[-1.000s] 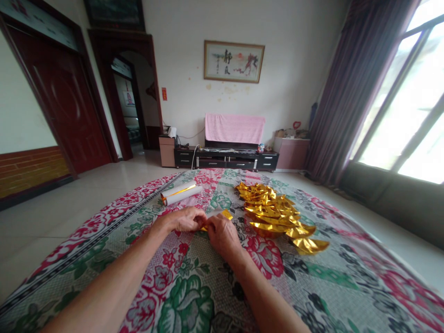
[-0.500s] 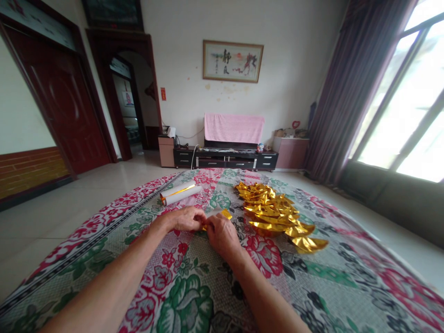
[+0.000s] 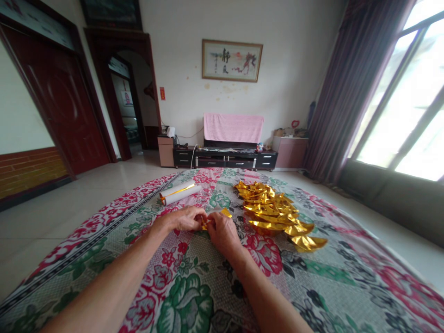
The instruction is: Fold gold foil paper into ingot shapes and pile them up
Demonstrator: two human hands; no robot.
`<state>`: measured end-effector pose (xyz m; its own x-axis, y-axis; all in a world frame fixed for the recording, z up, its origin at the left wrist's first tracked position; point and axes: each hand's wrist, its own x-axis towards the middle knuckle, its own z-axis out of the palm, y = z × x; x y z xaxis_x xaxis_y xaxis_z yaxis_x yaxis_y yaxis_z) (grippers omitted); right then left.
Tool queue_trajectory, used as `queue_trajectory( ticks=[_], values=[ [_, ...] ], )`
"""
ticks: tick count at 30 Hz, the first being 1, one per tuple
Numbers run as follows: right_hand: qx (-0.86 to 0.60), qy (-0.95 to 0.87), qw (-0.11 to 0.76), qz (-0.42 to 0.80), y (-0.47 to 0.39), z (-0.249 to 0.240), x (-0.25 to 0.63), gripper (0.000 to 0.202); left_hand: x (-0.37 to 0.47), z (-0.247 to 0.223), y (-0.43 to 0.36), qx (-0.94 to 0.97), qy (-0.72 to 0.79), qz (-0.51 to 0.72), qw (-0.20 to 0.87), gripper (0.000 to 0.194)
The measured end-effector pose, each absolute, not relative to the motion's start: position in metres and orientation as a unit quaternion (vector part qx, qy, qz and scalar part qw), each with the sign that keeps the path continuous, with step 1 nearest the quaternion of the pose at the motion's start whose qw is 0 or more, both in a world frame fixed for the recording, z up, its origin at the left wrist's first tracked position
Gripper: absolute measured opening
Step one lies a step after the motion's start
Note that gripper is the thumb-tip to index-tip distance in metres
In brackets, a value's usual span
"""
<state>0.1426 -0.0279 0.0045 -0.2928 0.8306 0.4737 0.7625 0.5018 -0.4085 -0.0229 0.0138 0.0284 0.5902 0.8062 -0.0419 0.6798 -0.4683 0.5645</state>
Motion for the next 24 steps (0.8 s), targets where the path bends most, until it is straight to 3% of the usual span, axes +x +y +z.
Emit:
queue_trajectory(
  ticks=[15, 24],
  values=[
    [-0.504, -0.795, 0.335, 0.055, -0.0267, 0.0044, 0.1424, 0.008, -0.0223, 0.0322, 0.0093, 0.842, 0.460, 0.136, 0.248, 0.033],
    [-0.512, -0.790, 0.330, 0.065, -0.0272, 0.0049, 0.1432, 0.010, -0.0238, 0.0346, 0.0122, 0.852, 0.428, 0.097, 0.286, 0.033]
  ],
)
